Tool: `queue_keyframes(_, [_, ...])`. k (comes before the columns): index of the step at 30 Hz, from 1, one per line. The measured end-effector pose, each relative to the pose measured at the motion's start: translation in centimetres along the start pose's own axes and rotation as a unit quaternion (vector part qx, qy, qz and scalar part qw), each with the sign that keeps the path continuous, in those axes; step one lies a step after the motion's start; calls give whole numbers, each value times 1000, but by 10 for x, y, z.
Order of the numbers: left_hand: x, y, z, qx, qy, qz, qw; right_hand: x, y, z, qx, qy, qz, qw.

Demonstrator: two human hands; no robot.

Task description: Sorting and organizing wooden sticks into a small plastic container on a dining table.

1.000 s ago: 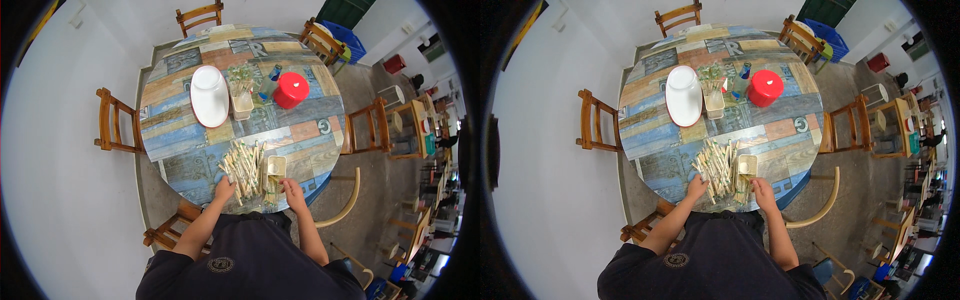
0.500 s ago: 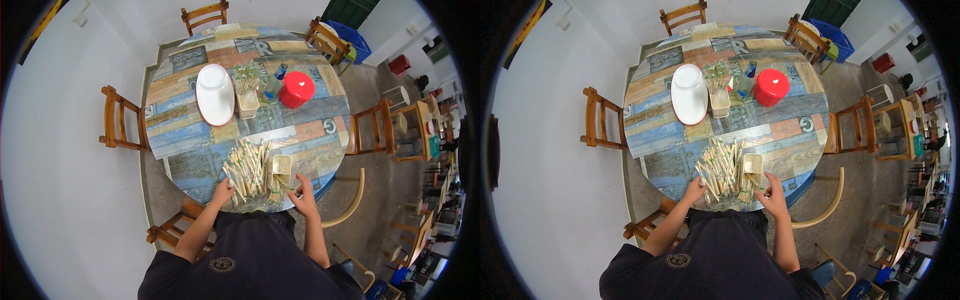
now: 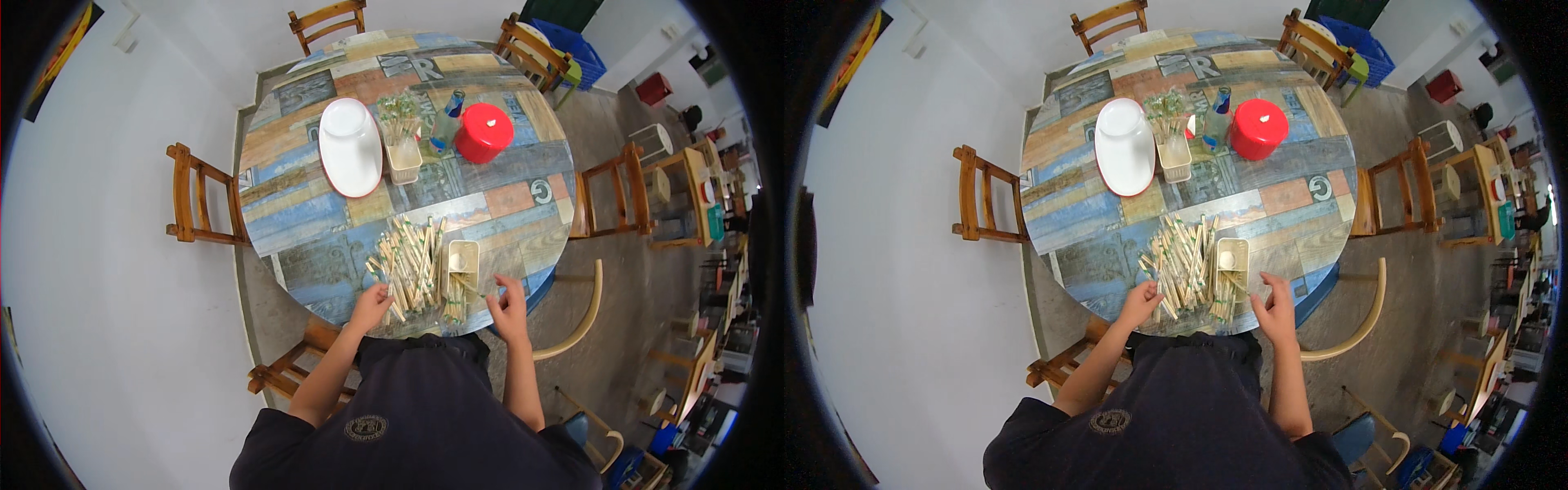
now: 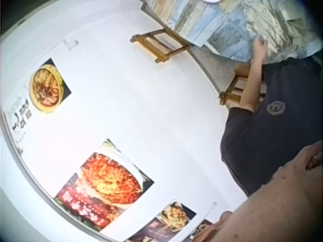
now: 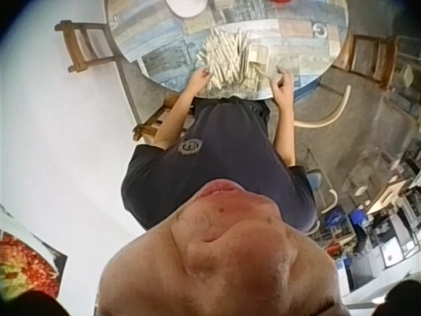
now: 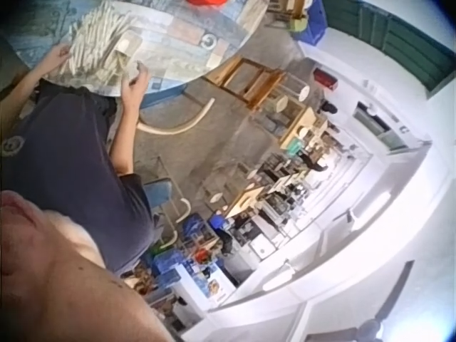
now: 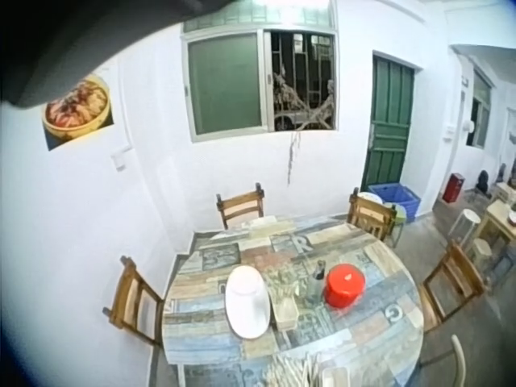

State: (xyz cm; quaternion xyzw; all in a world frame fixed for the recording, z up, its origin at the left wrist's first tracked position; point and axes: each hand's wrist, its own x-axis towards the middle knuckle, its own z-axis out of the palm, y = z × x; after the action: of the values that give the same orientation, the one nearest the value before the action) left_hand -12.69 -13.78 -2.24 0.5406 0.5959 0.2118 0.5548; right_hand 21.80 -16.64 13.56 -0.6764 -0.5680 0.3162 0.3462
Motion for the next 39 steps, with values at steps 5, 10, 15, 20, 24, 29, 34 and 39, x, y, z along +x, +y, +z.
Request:
queue_keyframes(5, [-12, 88, -5, -22, 16, 51, 998, -4, -16, -11, -4, 61, 5, 998])
queue_keyframes(10, [-20, 166, 3, 65, 1, 352, 934, 7, -70, -8, 74, -9, -84, 994])
queue_keyframes(15, [-22, 187, 22, 115, -84, 379, 914, 7, -74, 0, 46, -76, -148, 985])
queue_keyframes(20, [-5, 146, 28, 43, 36, 315, 947, 0, -63, -8, 66, 29, -160, 985])
queue_keyframes(24, [26, 57, 13, 44, 96, 82, 991, -6, -39, -11, 42, 118, -126, 984])
queue_keyframes(29, [39, -20, 8, 198, 125, -14, 972, -7, -17, 4, 22, 86, -57, 994])
queue_keyframes(34, [43, -33, 17, 278, 66, -51, 957, -9, 11, 13, -52, -42, -48, 997])
queue_keyframes(39, [45, -7, 26, 252, -15, -128, 959, -13, 26, 19, -56, -6, -29, 998])
